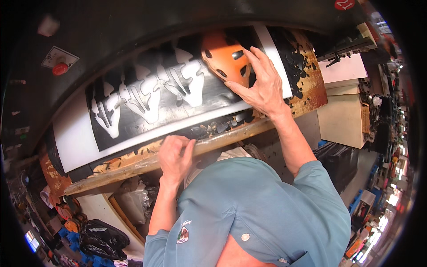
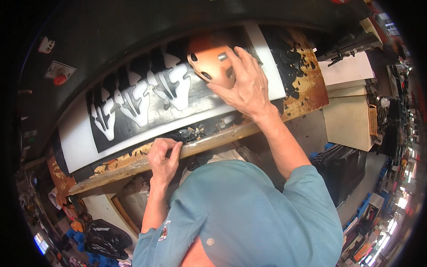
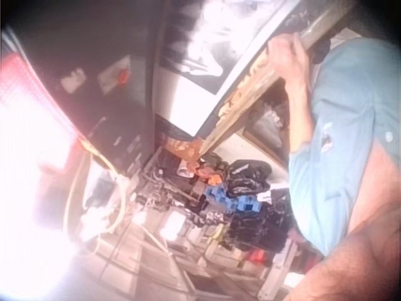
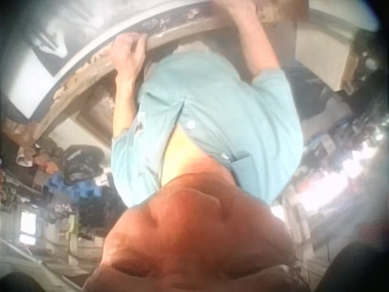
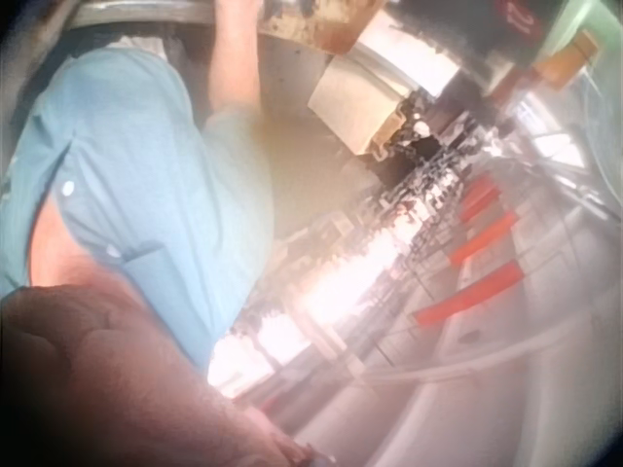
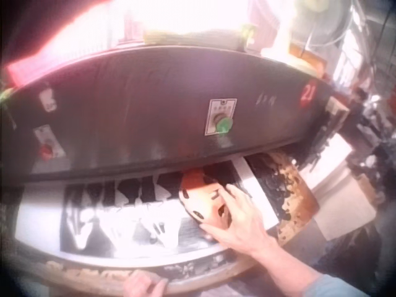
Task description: The person unpacks black rubber sandals from a plastic bag, places them on a table, and then uses a wooden template and a cutting tool to cut shapes from a large black rubber sheet. The person repeatedly aligns the template and cuts out multiple identical pieces.
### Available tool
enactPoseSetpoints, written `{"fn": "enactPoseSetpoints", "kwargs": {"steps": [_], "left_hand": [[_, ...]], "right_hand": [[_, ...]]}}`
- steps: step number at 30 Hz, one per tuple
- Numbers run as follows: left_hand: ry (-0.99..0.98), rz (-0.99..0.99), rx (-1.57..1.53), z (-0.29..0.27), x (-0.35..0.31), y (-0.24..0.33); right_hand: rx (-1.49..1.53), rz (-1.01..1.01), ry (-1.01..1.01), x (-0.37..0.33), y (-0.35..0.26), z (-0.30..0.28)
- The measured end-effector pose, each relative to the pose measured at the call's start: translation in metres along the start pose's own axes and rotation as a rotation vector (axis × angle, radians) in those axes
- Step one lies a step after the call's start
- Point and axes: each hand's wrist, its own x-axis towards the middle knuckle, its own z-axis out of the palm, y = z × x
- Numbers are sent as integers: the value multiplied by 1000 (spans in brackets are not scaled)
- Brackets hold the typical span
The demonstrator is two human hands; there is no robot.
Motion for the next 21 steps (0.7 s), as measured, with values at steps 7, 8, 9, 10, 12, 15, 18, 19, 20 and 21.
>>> {"fn": "enactPoseSetpoints", "kwargs": {"steps": [7, 8, 9, 10, 12, 15, 18, 19, 20, 21], "left_hand": [[52, 139, -153, 31, 118, -1], [44, 132, -119, 40, 140, -9], [8, 122, -64, 52, 160, -16], [-25, 93, -11, 63, 175, -23], [-91, 122, 153, 83, 194, -35], [-158, 155, 252, 95, 193, -45], [-179, 157, 252, 95, 188, -49], [-172, 155, 252, 93, 188, -48], [-177, 157, 255, 92, 190, -47], [-170, 160, 280, 89, 192, -45]], "right_hand": [[-96, 84, -387, 47, 14, 16], [-136, 123, -473, 47, 14, 26], [-110, 111, -394, 45, 17, 32], [-125, 185, -441, 43, 20, 37], [-77, 186, -340, 39, 26, 46], [-12, 178, -376, 39, 36, 47], [122, 223, -399, 47, 44, 34], [178, 216, -407, 53, 48, 27], [248, 254, -412, 60, 53, 18], [482, 335, -420, 67, 58, 9]]}}
